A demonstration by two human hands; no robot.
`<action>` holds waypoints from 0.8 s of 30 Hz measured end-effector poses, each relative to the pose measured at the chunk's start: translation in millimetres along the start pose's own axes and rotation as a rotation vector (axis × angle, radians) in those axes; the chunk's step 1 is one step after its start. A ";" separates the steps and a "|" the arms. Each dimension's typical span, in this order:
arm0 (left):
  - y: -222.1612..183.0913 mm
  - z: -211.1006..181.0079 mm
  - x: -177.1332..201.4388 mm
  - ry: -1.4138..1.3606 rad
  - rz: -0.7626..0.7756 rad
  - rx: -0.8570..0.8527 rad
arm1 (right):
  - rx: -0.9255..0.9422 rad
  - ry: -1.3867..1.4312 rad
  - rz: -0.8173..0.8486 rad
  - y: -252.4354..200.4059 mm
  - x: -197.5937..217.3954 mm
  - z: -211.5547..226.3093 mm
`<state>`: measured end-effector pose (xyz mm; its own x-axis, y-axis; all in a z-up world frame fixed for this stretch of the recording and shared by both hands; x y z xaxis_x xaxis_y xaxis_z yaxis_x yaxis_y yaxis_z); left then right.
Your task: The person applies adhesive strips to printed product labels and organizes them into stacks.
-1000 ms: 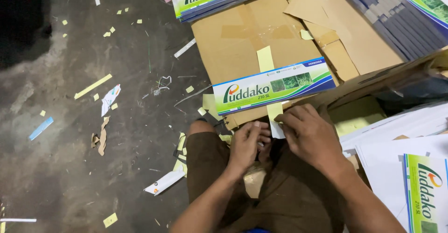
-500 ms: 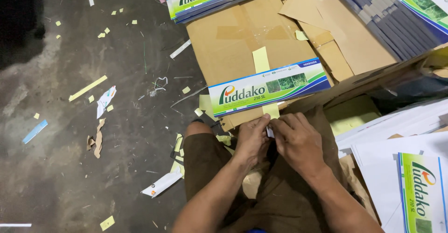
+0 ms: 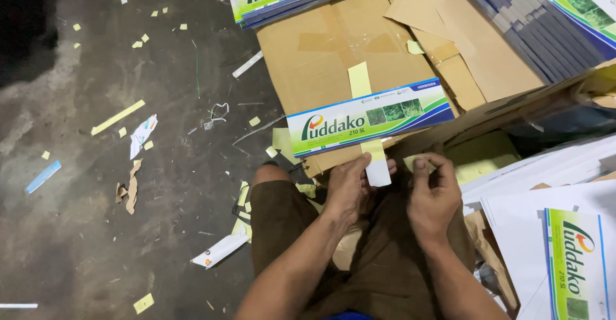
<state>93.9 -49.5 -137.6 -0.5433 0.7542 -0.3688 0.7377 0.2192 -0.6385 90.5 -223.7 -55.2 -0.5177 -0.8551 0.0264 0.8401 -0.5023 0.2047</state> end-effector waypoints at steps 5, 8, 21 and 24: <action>-3.3 -3.4 0.5 0.148 0.196 -0.021 | 0.248 -0.152 0.204 2.2 1.6 28.9; 3.2 -4.7 15.7 0.378 0.163 -0.227 | 0.282 -0.194 0.250 5.6 0.8 25.1; -2.1 -10.1 -6.9 0.568 0.066 -0.585 | -0.049 -0.111 0.315 16.8 -26.2 -0.9; -11.1 -23.2 -2.7 0.499 0.087 -0.641 | -0.153 -0.319 0.333 17.5 -35.7 -9.7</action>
Point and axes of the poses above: each hand's wrist, its own y-axis towards the middle knuckle, its own x-axis out of the back of the hand, z = x × y, the point moved 10 cm from there along y, towards the middle knuckle, and after that the axes turned 14 degrees about -z, right-handed, at the moved point
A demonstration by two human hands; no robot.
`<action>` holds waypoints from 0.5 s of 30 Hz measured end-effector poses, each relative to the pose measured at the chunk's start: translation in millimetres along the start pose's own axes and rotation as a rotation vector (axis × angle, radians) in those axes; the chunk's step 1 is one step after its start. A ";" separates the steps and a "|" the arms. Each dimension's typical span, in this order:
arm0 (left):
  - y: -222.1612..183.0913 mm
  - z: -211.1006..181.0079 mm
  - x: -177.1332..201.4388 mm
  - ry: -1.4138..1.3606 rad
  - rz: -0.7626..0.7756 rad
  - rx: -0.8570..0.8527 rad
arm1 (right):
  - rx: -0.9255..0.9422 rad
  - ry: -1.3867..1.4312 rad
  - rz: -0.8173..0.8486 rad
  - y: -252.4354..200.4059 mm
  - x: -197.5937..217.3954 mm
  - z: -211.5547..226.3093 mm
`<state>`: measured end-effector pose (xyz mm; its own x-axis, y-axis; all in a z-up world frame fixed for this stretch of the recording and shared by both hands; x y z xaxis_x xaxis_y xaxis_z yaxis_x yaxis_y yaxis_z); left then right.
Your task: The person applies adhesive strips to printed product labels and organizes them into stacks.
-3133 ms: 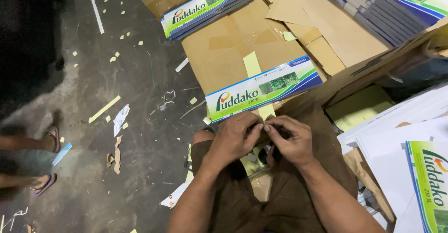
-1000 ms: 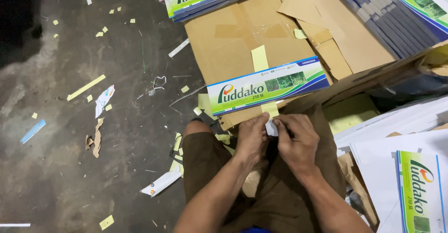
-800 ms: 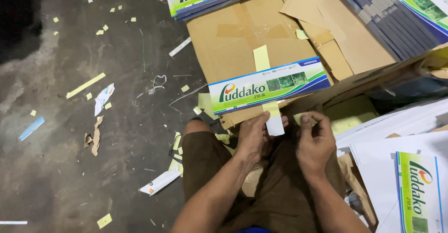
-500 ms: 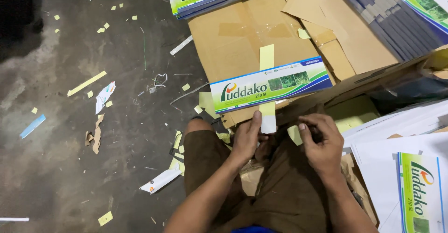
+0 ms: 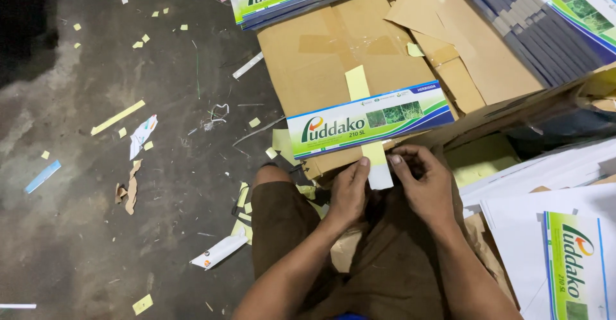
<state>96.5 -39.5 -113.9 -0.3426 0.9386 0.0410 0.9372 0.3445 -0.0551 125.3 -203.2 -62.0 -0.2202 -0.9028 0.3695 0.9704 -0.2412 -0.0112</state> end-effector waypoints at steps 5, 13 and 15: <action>-7.8 -15.9 8.5 0.074 0.026 -0.053 | 0.107 0.252 0.043 7.1 -18.8 0.5; -19.8 -15.6 9.4 0.427 0.137 -0.098 | 0.095 0.279 0.070 10.4 -21.4 -9.2; -20.4 -31.6 9.8 0.429 0.127 -0.210 | 0.112 0.277 0.059 13.5 -20.8 -12.5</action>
Point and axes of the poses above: each hand's wrist, its own y-axis towards the middle knuckle, its own x-axis out of the back of the hand, z = x × y, the point moved 10 cm from there along y, towards the middle knuckle, and after that the axes turned 14 degrees about -z, right-handed, at the moved point
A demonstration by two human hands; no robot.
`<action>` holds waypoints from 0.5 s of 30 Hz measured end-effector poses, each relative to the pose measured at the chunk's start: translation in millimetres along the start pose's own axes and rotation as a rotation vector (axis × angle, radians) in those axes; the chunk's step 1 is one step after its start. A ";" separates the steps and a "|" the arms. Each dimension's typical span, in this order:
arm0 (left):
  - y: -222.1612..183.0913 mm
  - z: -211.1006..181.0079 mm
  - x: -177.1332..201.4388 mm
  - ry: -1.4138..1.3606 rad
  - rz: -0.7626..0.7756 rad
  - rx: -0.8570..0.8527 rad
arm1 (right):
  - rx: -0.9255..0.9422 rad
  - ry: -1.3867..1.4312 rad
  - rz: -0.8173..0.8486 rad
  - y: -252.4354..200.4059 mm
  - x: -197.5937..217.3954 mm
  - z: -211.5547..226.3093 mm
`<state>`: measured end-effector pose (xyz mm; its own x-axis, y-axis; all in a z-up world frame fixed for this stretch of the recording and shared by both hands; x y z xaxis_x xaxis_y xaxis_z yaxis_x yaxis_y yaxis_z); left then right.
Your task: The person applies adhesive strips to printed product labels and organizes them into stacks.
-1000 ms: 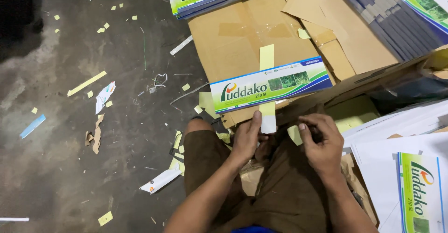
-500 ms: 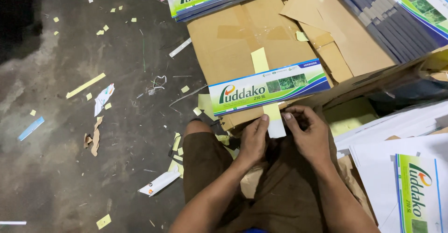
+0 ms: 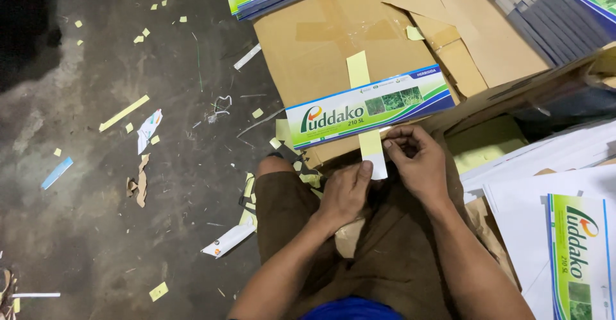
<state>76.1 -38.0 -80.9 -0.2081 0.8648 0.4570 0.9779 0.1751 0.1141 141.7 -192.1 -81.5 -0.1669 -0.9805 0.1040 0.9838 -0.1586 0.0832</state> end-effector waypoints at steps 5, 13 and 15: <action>-1.9 4.9 -0.8 -0.043 0.050 0.023 | -0.009 0.016 -0.065 1.8 4.3 -8.2; 3.2 16.2 -14.0 -0.264 -0.021 0.226 | -0.004 -0.064 -0.074 -2.3 0.8 3.4; 4.8 17.5 -14.1 -0.284 -0.026 0.248 | -0.010 -0.093 -0.093 -1.8 3.8 -0.7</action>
Point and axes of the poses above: each hand's wrist, its own y-axis towards the middle knuckle, its own x-axis out of the back of the hand, z = x × y, the point moved 10 cm from there along y, towards the middle knuckle, and after that the axes turned 14 degrees about -z, right-handed, at the moved point
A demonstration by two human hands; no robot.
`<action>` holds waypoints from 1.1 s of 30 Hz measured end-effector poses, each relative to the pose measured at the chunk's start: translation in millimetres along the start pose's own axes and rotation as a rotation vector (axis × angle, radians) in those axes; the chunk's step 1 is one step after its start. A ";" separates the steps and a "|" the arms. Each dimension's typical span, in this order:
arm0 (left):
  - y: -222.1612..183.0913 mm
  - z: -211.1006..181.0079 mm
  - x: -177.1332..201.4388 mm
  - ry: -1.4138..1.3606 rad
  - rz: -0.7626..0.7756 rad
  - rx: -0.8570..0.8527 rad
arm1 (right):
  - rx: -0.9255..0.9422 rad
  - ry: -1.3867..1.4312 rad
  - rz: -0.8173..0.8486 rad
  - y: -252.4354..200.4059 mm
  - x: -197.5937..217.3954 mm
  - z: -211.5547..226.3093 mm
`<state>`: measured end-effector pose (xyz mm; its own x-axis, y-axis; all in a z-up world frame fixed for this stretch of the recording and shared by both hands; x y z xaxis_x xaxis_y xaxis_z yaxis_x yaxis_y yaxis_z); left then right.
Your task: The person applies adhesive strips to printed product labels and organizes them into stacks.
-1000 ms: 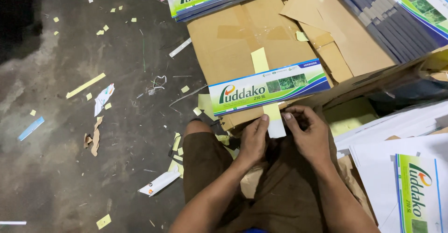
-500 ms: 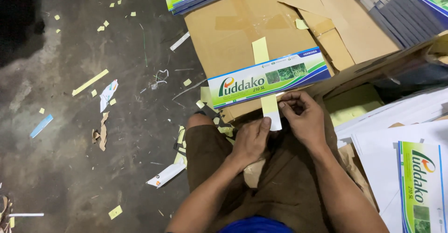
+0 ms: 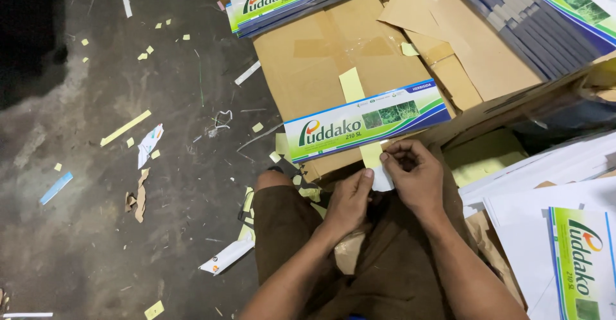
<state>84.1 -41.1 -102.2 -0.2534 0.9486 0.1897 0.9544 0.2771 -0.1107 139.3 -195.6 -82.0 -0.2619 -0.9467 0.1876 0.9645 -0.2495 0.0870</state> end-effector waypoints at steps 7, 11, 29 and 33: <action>-0.3 -3.3 -4.9 0.087 0.072 -0.076 | 0.003 0.071 -0.011 -0.5 4.1 -3.7; -3.1 15.2 -2.1 0.126 0.103 0.023 | -0.032 0.089 -0.003 -1.1 1.4 -3.9; -27.9 -72.1 151.6 0.239 -0.793 -0.559 | 0.729 -0.444 -0.413 14.9 68.5 95.2; -11.1 -23.3 151.1 0.197 -0.700 -0.317 | 0.637 -0.376 -0.255 42.0 76.4 38.8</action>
<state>38.9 95.6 -49.6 -0.8072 0.5168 0.2852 0.5902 0.7146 0.3756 158.4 -270.5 -26.1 -0.5770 -0.7148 0.3952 0.6964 -0.1778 0.6953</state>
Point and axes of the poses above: each hand's wrist, its own y-axis towards the middle knuckle, its own x-axis out of the back of the hand, z = x × y, the point moved 10 cm from there along y, towards the middle knuckle, and after that the axes turned 14 degrees about -z, right-handed, at the moved point
